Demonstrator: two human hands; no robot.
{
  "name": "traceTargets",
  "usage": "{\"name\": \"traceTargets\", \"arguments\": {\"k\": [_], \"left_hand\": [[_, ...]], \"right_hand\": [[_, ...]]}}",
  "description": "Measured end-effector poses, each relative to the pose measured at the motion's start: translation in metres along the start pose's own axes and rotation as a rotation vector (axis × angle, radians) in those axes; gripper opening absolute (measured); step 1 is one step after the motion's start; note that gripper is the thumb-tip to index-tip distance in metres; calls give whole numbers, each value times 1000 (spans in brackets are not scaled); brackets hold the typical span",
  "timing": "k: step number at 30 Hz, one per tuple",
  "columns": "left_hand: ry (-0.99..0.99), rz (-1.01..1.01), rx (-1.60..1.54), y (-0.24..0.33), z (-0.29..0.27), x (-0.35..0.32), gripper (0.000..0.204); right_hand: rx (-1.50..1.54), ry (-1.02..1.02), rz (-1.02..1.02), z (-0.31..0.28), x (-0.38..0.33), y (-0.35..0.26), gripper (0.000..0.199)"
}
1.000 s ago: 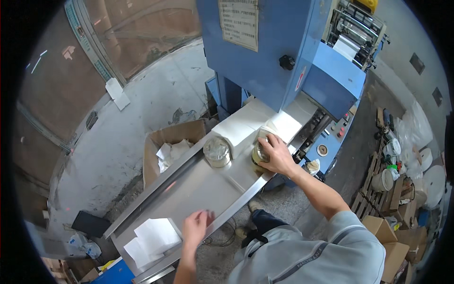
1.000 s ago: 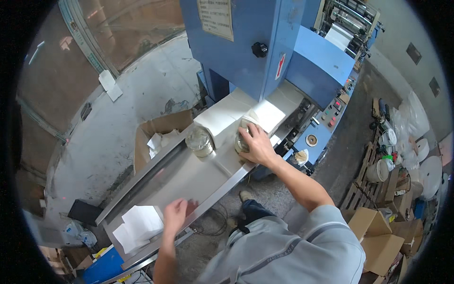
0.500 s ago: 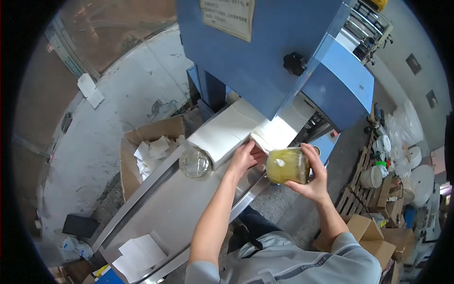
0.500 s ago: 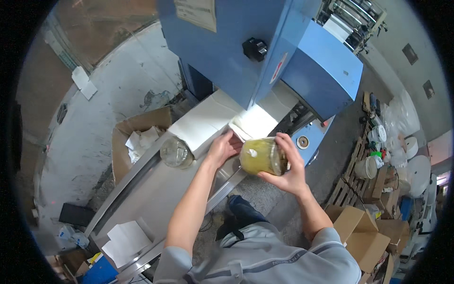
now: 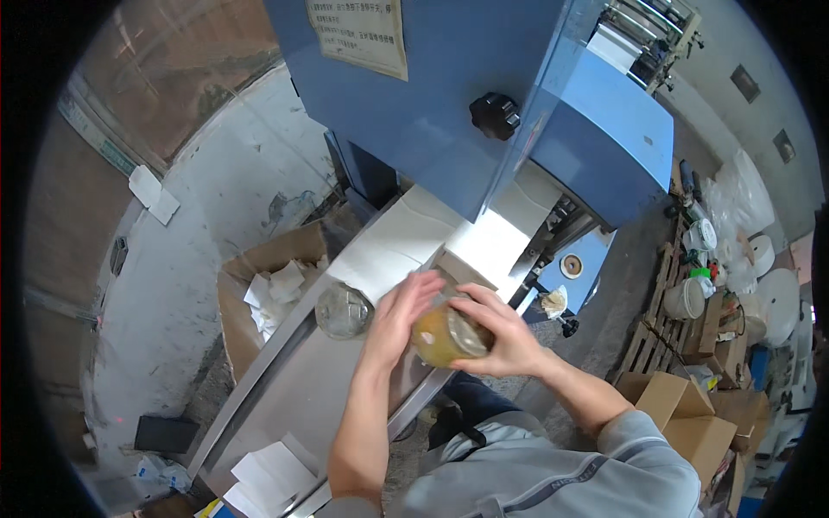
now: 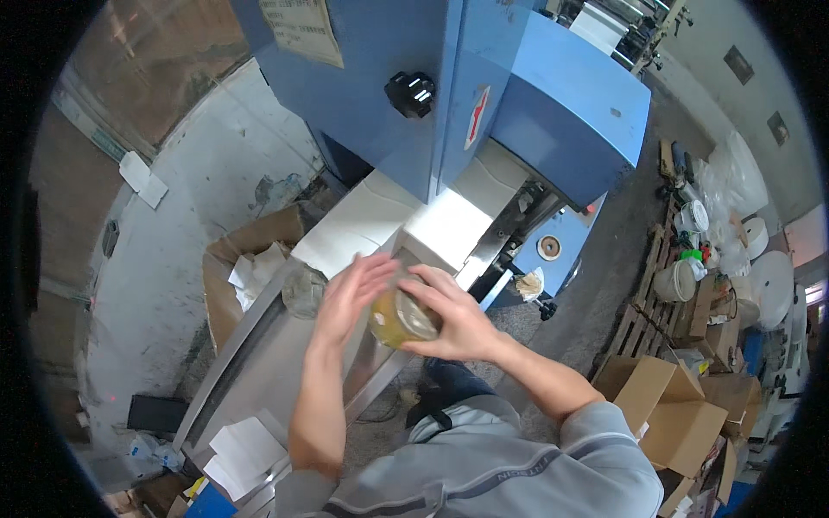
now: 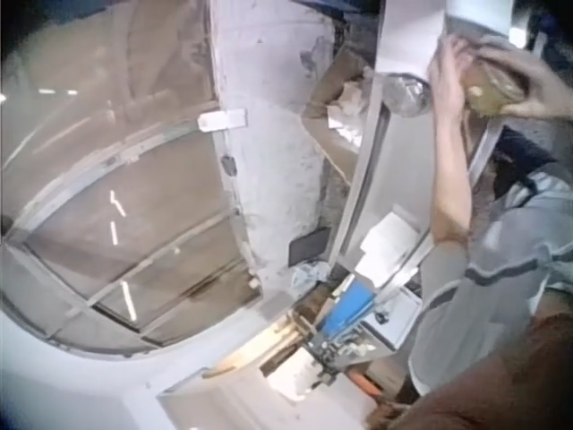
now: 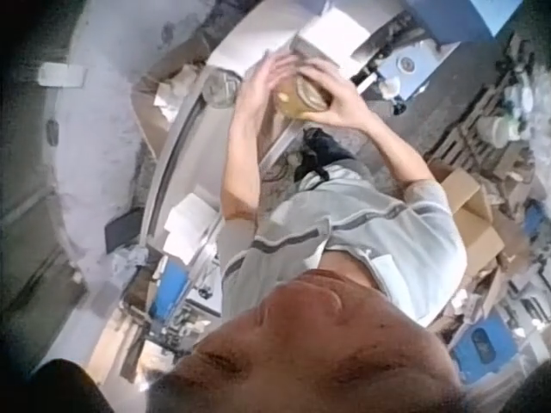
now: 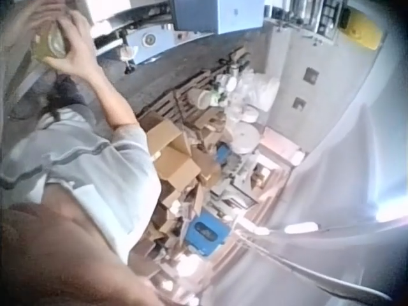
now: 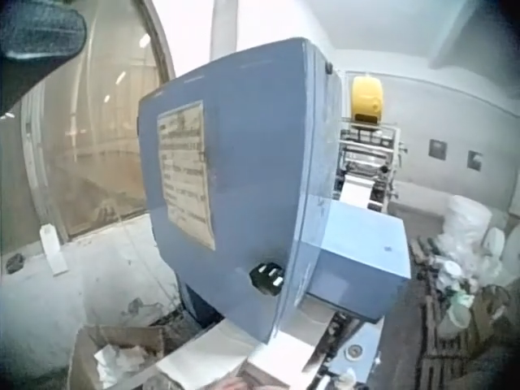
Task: Placing stacks of paper napkins from a production machine onto a conveyor belt.
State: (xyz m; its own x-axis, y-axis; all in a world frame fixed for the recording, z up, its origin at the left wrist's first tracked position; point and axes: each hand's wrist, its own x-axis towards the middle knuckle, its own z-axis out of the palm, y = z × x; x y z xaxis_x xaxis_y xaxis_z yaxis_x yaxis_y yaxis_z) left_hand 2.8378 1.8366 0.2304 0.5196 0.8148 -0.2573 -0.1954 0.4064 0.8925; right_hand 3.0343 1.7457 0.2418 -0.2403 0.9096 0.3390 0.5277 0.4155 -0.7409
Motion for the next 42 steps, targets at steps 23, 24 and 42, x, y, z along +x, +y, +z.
{"name": "traceTargets", "arguments": {"k": [23, 24, 42], "left_hand": [[942, 243, 96, -63, -88, -257, 28], [984, 263, 114, -58, -94, -257, 28], [607, -130, 1023, 36, -84, 52, 101]], "right_hand": [[-627, -450, -560, 163, 135, -14, 71], [-593, -533, -527, 163, 137, -14, 75], [-54, -336, -311, 163, 24, -40, 77]]}}
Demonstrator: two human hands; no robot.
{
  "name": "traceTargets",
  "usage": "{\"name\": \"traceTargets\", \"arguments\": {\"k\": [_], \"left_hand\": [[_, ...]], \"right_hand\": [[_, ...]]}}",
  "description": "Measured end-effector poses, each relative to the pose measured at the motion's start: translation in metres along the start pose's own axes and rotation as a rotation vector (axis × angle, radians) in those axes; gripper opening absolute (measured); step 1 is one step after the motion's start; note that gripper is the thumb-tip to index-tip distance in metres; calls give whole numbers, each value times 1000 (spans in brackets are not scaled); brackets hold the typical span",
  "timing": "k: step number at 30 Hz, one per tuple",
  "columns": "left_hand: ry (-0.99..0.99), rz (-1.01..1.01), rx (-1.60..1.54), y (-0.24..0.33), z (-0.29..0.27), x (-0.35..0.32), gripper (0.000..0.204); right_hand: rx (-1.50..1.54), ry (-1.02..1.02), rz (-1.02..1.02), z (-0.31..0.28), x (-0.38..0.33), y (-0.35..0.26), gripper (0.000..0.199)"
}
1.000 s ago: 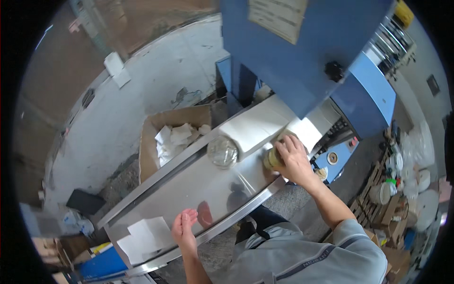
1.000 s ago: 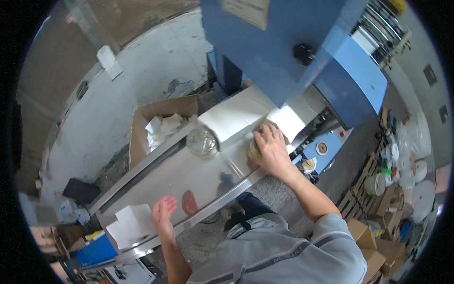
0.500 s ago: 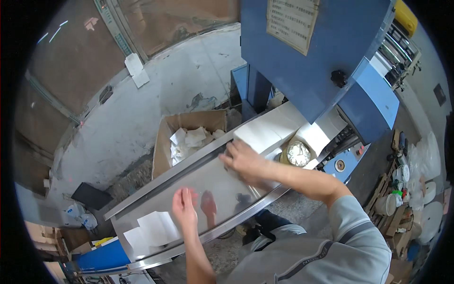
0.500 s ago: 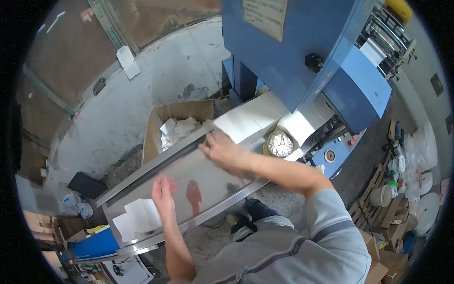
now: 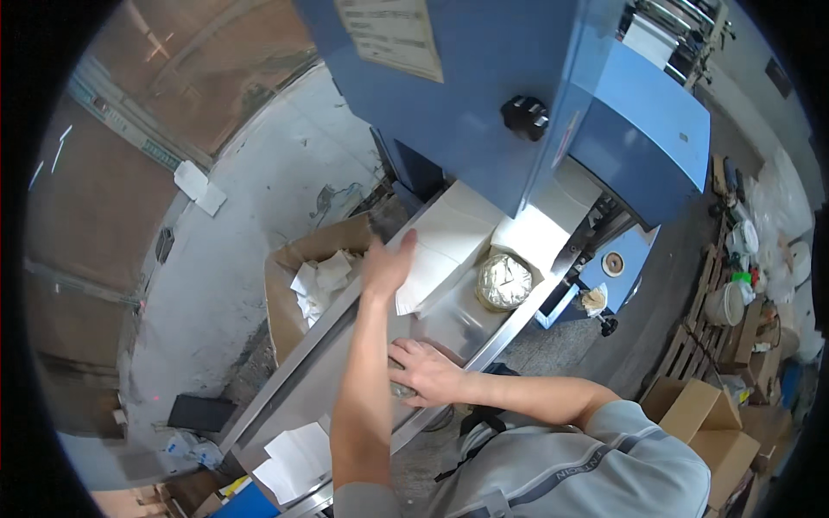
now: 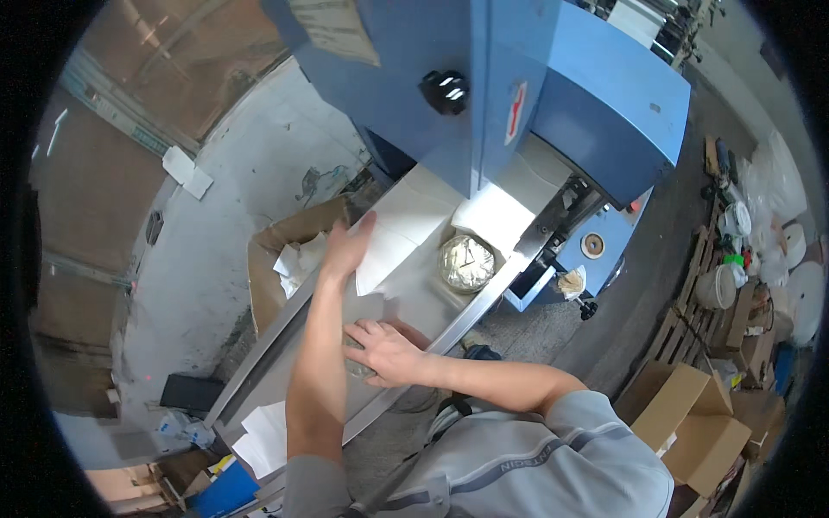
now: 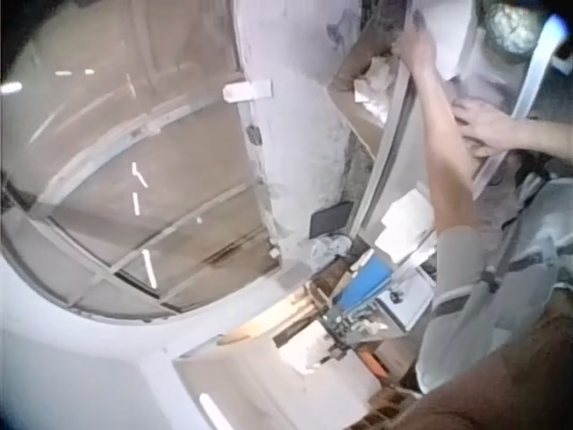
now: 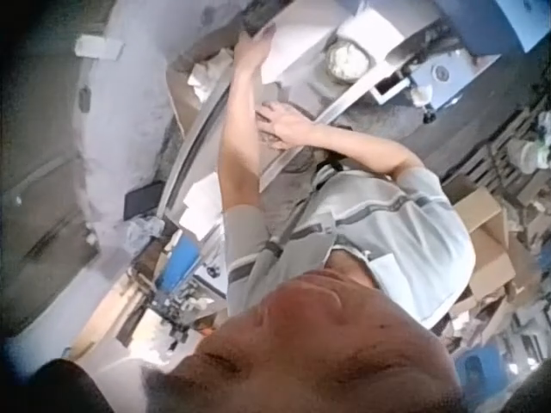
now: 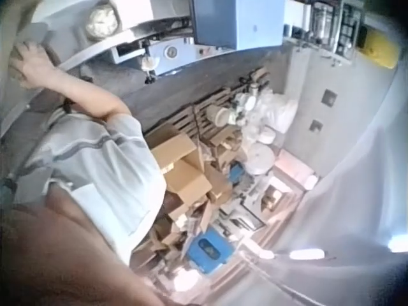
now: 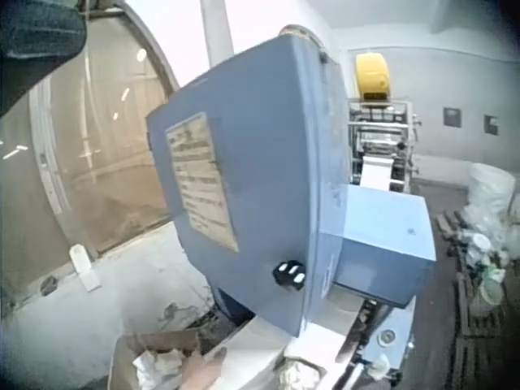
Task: Placing stacks of paper napkins from a production machine onto a conveyor belt.
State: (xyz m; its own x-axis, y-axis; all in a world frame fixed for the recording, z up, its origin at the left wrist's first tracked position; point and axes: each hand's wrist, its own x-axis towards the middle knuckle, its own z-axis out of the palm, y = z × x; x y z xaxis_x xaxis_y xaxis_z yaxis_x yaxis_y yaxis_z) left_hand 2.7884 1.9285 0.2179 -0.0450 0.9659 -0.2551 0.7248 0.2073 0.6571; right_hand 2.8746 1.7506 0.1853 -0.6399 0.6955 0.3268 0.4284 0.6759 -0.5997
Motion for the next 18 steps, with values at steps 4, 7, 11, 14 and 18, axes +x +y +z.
{"name": "traceTargets", "arguments": {"k": [4, 7, 11, 14, 18], "left_hand": [[36, -53, -573, -52, 8, -28, 82], [-82, -234, -881, -48, 12, -57, 63], [10, 86, -431, -26, 11, -34, 79], [137, 94, -55, 10, 21, -27, 103], [56, -48, 22, 15, 20, -17, 109]], "right_hand": [[65, 10, 28, -12, -8, 10, 77], [79, 40, 32, -7, -13, 12, 77], [111, -15, 9, -2, -7, 8, 77], [71, -20, 15, 0, -10, 14, 77], [77, 7, 2, 2, -9, 13, 75]]}}
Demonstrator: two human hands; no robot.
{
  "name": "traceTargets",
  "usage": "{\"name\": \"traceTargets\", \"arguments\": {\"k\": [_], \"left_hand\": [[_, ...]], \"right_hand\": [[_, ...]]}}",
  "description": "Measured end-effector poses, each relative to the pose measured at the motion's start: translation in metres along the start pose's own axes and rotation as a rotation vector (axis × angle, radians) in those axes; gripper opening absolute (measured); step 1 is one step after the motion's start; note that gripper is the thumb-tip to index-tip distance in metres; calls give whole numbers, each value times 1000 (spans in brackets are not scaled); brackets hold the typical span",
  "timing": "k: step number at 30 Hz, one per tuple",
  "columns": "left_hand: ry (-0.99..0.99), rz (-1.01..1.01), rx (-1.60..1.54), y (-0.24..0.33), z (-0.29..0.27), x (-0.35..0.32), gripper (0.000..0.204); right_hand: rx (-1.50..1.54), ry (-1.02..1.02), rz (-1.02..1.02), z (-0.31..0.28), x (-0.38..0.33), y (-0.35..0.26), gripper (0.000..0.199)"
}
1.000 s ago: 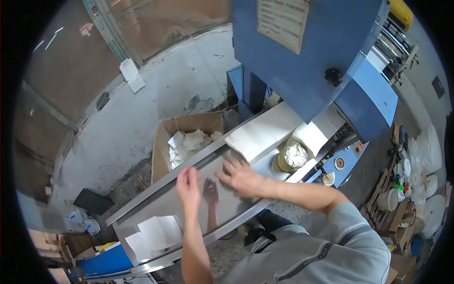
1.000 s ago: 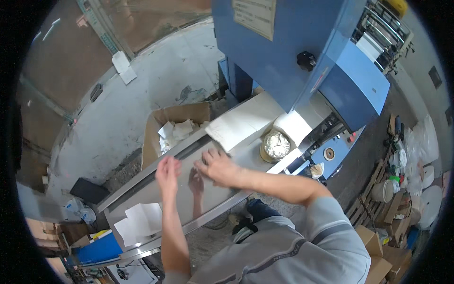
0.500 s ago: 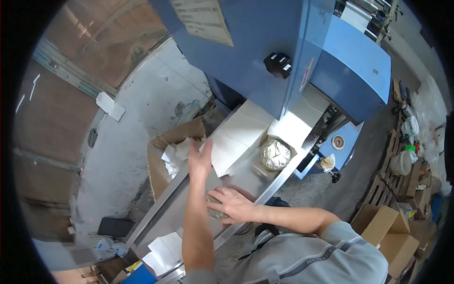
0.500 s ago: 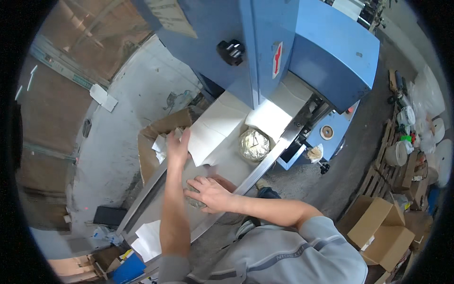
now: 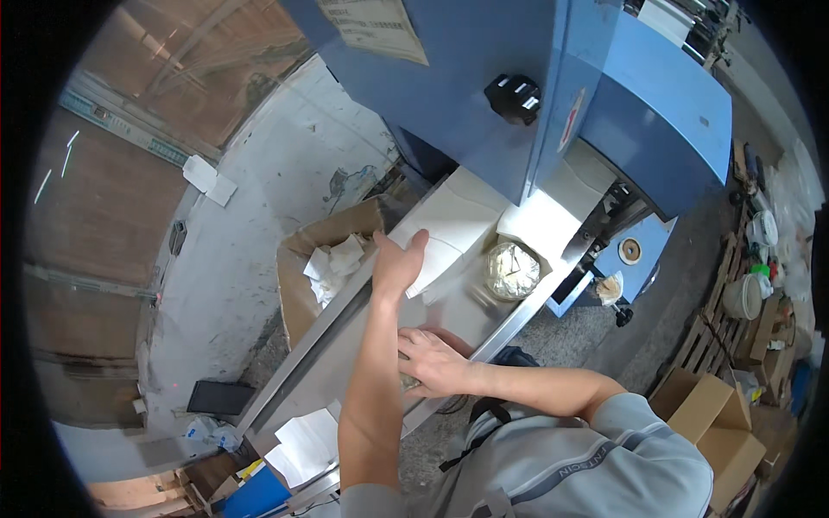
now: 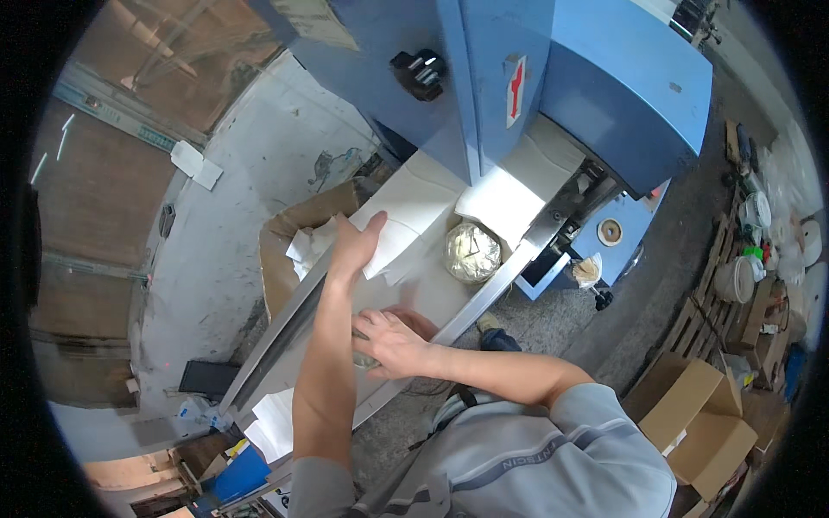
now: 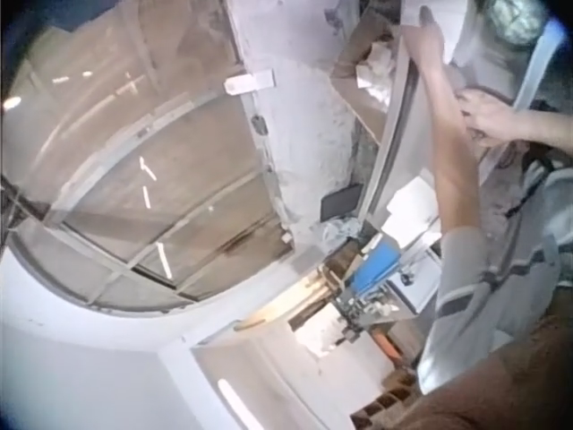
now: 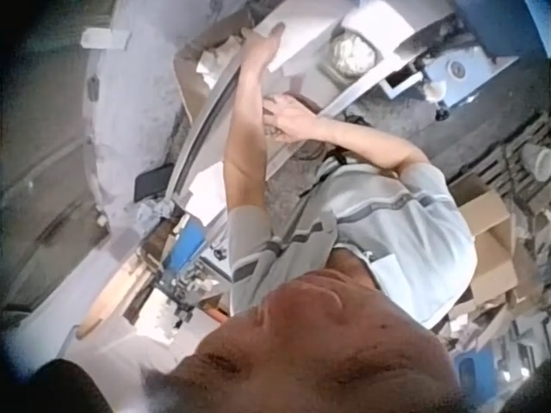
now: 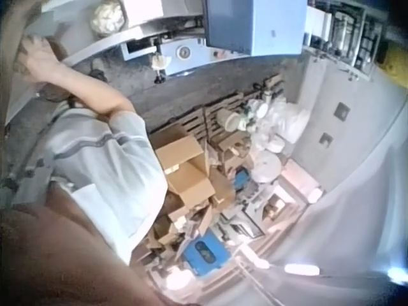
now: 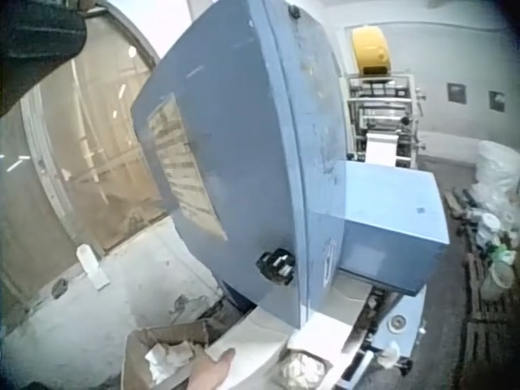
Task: Placing stacks of paper napkins from a production machine onto a conveyor belt.
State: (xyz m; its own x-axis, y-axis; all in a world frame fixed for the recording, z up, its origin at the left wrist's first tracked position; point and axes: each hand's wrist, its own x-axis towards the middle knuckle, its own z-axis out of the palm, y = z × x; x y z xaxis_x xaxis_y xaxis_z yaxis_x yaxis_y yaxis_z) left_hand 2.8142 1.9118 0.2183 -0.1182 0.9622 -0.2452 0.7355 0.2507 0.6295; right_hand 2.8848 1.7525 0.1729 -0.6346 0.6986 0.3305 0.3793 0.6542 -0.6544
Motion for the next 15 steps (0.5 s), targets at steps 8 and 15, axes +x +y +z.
{"name": "traceTargets", "arguments": {"k": [8, 15], "left_hand": [[-51, -84, 21, 16, 2, 11, 100], [-30, -38, -96, -57, -13, 20, 86]], "right_hand": [[5, 16, 0, 2, -4, 2, 73], [338, -66, 148, -67, -10, -3, 50]]}}
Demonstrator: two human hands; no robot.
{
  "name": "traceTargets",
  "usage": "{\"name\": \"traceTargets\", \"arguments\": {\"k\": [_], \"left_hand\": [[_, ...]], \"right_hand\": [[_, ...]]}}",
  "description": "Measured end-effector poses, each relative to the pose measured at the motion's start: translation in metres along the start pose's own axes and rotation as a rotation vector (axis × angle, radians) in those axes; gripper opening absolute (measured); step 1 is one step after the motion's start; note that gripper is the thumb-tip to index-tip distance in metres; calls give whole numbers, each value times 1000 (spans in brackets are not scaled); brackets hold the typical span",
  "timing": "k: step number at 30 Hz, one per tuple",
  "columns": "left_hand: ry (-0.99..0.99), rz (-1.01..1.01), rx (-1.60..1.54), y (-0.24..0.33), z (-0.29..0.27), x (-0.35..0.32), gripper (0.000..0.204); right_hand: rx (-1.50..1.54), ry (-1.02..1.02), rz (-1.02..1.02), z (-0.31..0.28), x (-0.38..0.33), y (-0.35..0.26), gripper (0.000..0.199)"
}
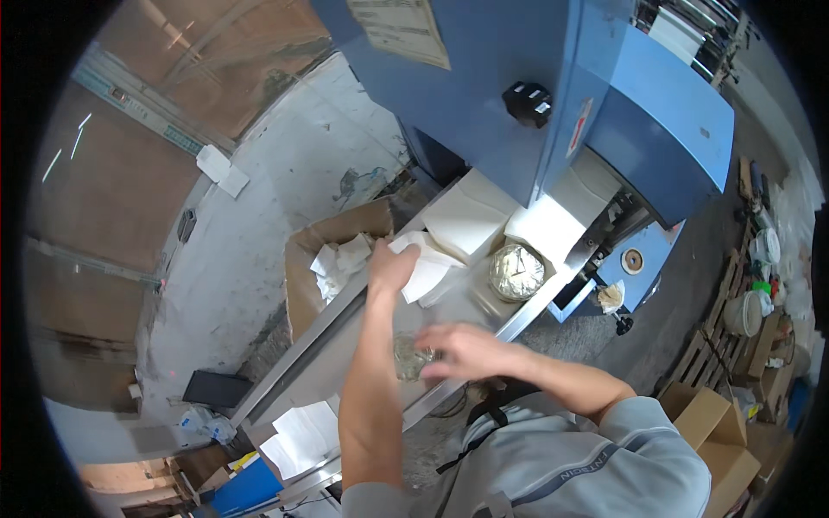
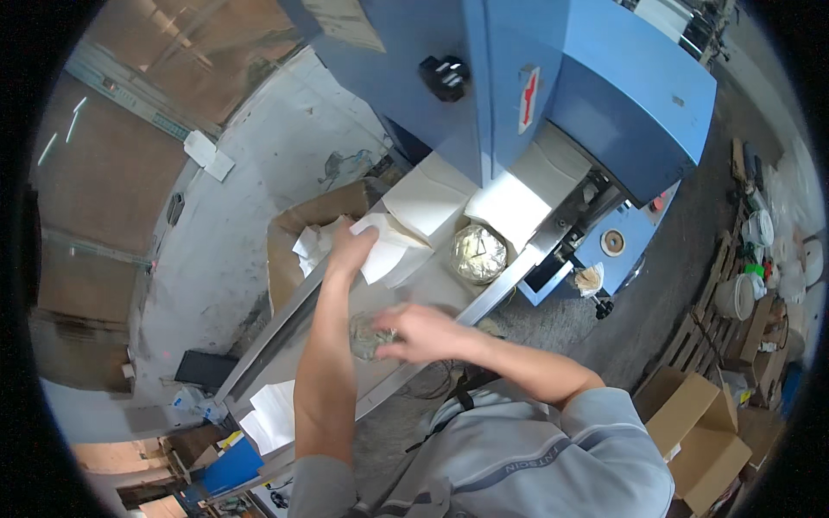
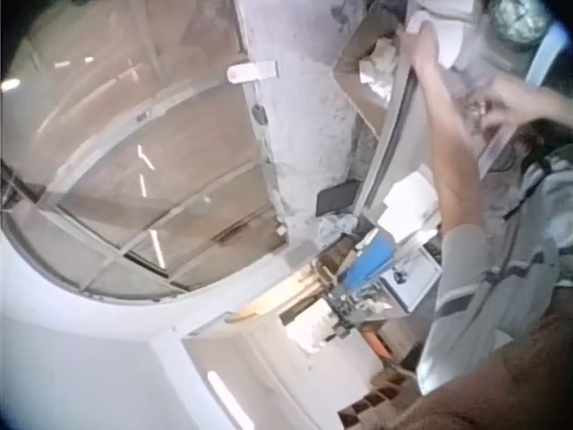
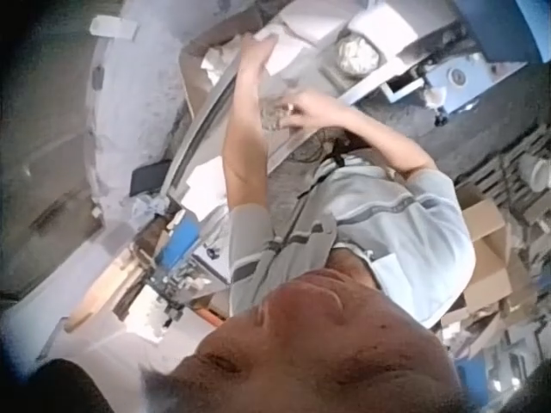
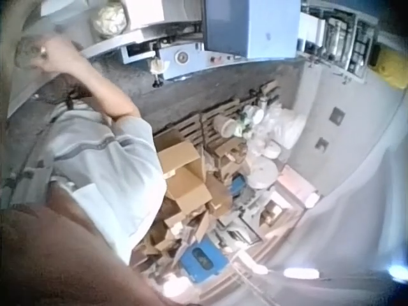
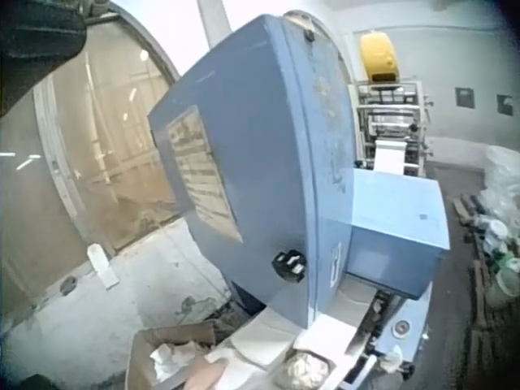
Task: Placing stacks of paper napkins from a production machine onto a conveyor belt.
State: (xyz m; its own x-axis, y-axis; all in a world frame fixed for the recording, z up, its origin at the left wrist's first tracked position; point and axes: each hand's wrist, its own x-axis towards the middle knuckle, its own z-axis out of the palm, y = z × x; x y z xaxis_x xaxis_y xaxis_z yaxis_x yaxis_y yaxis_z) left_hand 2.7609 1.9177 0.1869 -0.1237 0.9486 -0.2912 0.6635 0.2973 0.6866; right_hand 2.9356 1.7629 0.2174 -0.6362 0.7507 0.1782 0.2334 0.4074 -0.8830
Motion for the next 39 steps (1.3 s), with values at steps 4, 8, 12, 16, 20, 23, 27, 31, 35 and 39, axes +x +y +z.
{"name": "traceTargets", "arguments": {"k": [4, 8, 12, 16, 20, 23, 27, 31, 35, 39], "left_hand": [[-70, 33, -410, -40, -28, -36, 70], [-30, 6, -743, -121, -60, -71, 61], [53, -7, -884, -207, -104, -123, 60], [178, -214, -847, -270, -142, -170, 63], [566, -81, -311, -309, -159, -201, 59], [810, 4, -131, -165, -147, -191, 51], [373, 114, -523, -95, -116, -165, 50], [43, 166, -414, -5, -36, -75, 70], [44, 194, -128, 55, 24, -5, 100], [-45, 112, 8, 93, 62, 31, 109]], "right_hand": [[256, 347, 173, -40, 11, 18, 35], [303, 318, 342, -49, 31, 39, 53], [181, 293, 416, -47, 40, 34, 64], [294, 355, 385, -36, 43, 38, 62], [206, 359, 319, -27, 47, 43, 63], [134, 429, 316, -35, 36, 68, 64], [16, 343, 351, -23, 46, 42, 67], [-272, 393, 193, -16, 33, 54, 72], [-107, 359, 151, -3, 23, 49, 63], [-127, 314, 203, 4, 3, 38, 66]]}}
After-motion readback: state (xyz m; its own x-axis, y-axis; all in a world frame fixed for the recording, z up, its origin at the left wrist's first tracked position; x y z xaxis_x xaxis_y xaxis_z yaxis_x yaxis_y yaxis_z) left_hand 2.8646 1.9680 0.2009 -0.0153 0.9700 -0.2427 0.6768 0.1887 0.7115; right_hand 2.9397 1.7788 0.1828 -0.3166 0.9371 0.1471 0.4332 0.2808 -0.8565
